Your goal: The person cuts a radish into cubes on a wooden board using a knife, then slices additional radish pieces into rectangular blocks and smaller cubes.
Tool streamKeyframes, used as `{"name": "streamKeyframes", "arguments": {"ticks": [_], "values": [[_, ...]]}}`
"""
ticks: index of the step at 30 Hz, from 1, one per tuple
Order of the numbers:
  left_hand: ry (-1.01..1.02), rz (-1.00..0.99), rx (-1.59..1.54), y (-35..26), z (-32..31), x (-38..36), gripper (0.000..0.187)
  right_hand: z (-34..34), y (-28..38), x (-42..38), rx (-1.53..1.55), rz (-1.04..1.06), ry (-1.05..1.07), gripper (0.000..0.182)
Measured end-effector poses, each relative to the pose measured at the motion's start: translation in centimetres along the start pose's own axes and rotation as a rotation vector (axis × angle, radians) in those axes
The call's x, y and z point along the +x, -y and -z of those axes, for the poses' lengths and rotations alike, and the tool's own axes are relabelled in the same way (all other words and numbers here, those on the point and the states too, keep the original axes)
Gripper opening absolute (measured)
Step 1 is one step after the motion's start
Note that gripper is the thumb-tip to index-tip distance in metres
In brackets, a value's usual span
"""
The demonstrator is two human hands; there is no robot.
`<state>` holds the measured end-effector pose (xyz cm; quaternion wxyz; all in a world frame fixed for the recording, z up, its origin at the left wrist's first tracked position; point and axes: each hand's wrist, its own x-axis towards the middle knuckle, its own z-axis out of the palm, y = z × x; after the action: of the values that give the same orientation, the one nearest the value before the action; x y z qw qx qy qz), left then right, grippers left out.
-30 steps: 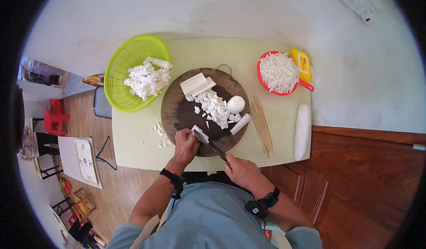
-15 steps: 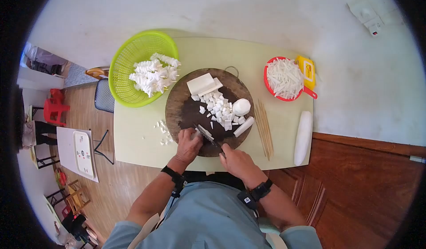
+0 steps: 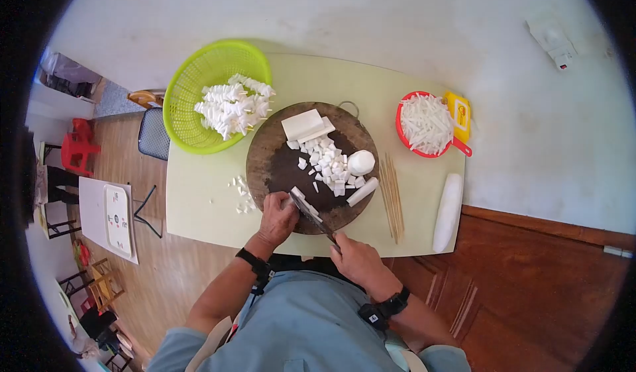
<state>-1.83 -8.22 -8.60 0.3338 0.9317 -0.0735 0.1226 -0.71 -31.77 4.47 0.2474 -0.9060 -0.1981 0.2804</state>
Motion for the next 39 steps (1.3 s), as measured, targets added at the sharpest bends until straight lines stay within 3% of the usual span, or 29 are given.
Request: {"name": "streamKeyframes", "arguments": {"ticks": [12,20,29,39], "values": [[0.025,-0.034,0.059,0.3,-0.1,-0.1,0.035,0.0,0.9,3.2,-0.050,-0.050,0.100,0.025],[-0.042,-0.020,-0.017,-0.4,0.3,0.2,0.033,0.0,-0.3,4.4,0.072,-0.031,-0.075,0.027],[-0.047,-0.031,-0.015,0.1,0.2,-0.1,0.027,0.1,0.7,0.0,-0.008,-0.037,0.048,0.026],[0.005,-0.038,0.027,0.2,0.1,-0.1,0.028,-1.1,0.6,3.3,-0.031,-0.036,0.060,0.025]]}}
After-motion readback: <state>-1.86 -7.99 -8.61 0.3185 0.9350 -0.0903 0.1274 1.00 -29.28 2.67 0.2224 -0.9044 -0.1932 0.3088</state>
